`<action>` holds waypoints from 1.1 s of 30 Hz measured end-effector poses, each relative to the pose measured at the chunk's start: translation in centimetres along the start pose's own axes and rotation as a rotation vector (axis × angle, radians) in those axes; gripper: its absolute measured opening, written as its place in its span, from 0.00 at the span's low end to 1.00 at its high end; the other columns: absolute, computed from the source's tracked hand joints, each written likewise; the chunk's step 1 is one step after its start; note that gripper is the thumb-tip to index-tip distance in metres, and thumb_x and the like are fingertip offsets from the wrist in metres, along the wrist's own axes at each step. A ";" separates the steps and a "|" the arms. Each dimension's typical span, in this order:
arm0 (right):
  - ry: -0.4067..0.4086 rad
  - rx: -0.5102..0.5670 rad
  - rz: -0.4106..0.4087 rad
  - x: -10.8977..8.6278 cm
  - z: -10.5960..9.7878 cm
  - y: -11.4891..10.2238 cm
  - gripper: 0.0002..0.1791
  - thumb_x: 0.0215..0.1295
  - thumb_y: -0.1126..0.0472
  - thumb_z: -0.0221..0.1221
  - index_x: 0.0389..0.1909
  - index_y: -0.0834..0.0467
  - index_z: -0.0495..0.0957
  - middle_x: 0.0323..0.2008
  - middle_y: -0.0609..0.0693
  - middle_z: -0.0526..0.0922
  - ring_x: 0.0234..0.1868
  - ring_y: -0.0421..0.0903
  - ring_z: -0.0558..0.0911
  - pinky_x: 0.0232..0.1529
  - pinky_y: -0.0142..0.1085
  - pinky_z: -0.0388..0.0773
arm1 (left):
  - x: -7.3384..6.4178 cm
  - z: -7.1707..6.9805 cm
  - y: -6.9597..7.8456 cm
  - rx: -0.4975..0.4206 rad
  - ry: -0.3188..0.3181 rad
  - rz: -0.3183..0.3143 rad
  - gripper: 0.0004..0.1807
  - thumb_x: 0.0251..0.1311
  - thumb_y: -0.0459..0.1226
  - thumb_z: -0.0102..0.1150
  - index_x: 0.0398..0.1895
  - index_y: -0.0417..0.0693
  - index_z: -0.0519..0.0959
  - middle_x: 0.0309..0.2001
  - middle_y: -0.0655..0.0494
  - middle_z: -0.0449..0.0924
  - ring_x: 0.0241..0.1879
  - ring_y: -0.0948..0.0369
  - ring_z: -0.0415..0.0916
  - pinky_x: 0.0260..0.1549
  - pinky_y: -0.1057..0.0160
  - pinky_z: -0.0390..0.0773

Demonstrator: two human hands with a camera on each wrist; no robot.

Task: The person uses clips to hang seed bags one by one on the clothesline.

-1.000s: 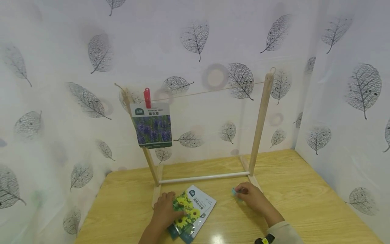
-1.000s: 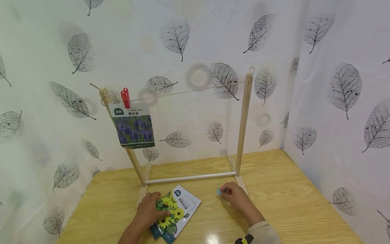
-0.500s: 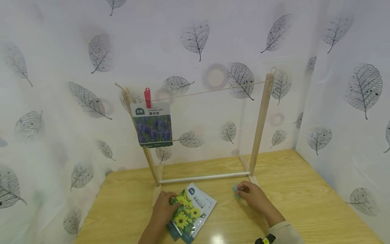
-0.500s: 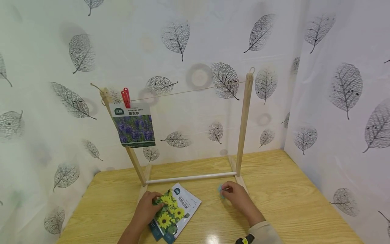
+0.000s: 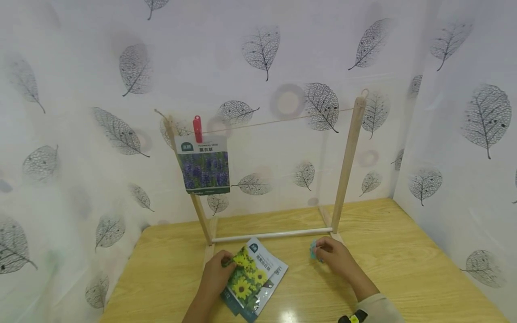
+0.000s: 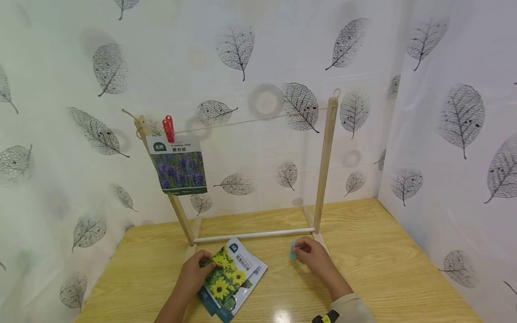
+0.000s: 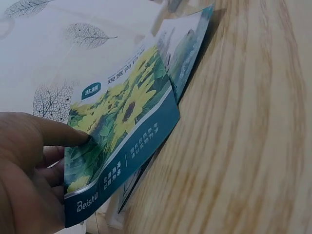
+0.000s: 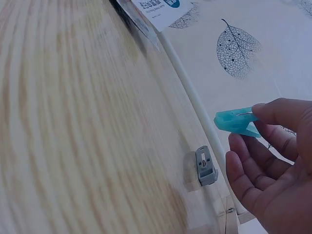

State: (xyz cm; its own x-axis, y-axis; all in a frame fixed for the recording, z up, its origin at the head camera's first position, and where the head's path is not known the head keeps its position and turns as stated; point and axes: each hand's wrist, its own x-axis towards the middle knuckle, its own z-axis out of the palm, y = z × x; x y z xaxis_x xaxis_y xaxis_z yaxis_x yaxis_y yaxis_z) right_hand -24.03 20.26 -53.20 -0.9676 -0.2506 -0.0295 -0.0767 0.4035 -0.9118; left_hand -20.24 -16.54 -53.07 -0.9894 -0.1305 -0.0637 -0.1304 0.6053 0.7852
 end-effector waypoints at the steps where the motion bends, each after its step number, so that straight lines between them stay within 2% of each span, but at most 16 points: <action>1: 0.005 0.007 -0.003 0.0 0.0 -0.1 0.13 0.71 0.50 0.53 0.47 0.55 0.75 0.47 0.53 0.81 0.46 0.49 0.80 0.47 0.41 0.80 | 0.0 0.0 0.0 -0.004 0.003 0.005 0.08 0.59 0.39 0.62 0.41 0.49 0.78 0.41 0.56 0.81 0.41 0.61 0.75 0.42 0.58 0.78; 7: 0.026 0.049 -0.012 0.0 0.0 -0.4 0.14 0.70 0.50 0.55 0.46 0.57 0.75 0.47 0.54 0.81 0.48 0.48 0.81 0.49 0.42 0.80 | 0.0 -0.1 0.1 -0.029 0.005 -0.016 0.09 0.61 0.40 0.60 0.42 0.50 0.76 0.42 0.55 0.81 0.41 0.61 0.76 0.42 0.58 0.77; 13: 0.047 0.059 0.004 0.0 0.2 -0.6 0.18 0.69 0.50 0.56 0.52 0.58 0.74 0.49 0.54 0.80 0.50 0.46 0.81 0.49 0.40 0.81 | 0.0 -0.1 0.3 -0.082 -0.004 -0.028 0.15 0.62 0.38 0.58 0.52 0.48 0.77 0.46 0.53 0.82 0.43 0.61 0.78 0.44 0.57 0.78; 16: 0.059 0.071 0.013 0.0 0.3 -0.8 0.18 0.69 0.51 0.57 0.53 0.58 0.74 0.50 0.53 0.79 0.50 0.46 0.80 0.49 0.40 0.81 | 0.0 -0.3 0.6 -0.111 -0.011 -0.053 0.17 0.63 0.38 0.57 0.55 0.47 0.77 0.47 0.52 0.81 0.44 0.60 0.77 0.45 0.57 0.78; 23: 0.032 0.046 -0.056 0.2 0.4 -0.7 0.21 0.70 0.51 0.56 0.61 0.51 0.72 0.52 0.56 0.76 0.51 0.49 0.79 0.48 0.41 0.80 | -0.1 -0.5 0.9 -0.172 -0.020 -0.086 0.14 0.63 0.39 0.57 0.51 0.48 0.77 0.47 0.52 0.80 0.43 0.60 0.76 0.45 0.57 0.77; 29: 0.008 0.034 -0.081 0.0 0.3 -0.4 0.19 0.71 0.50 0.53 0.59 0.52 0.74 0.54 0.57 0.77 0.49 0.44 0.79 0.49 0.40 0.81 | -0.1 -0.6 0.9 -0.198 0.006 -0.087 0.13 0.64 0.42 0.56 0.50 0.51 0.78 0.47 0.54 0.80 0.45 0.60 0.75 0.47 0.56 0.78; 33: 0.013 0.005 -0.109 -0.1 0.3 -0.5 0.18 0.72 0.50 0.52 0.57 0.52 0.74 0.55 0.58 0.77 0.51 0.45 0.79 0.50 0.38 0.80 | -0.1 -0.7 1.1 -0.207 0.030 -0.077 0.12 0.64 0.42 0.56 0.48 0.51 0.79 0.46 0.54 0.81 0.44 0.60 0.76 0.46 0.57 0.78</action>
State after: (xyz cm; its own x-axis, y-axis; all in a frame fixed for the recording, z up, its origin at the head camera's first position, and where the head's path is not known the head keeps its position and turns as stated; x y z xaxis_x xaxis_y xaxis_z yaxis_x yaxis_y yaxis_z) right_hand -23.83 19.82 -52.82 -0.9567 -0.2812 0.0748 -0.1800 0.3700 -0.9114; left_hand -20.27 -16.41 -51.82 -0.9743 -0.1953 -0.1123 -0.1864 0.4189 0.8887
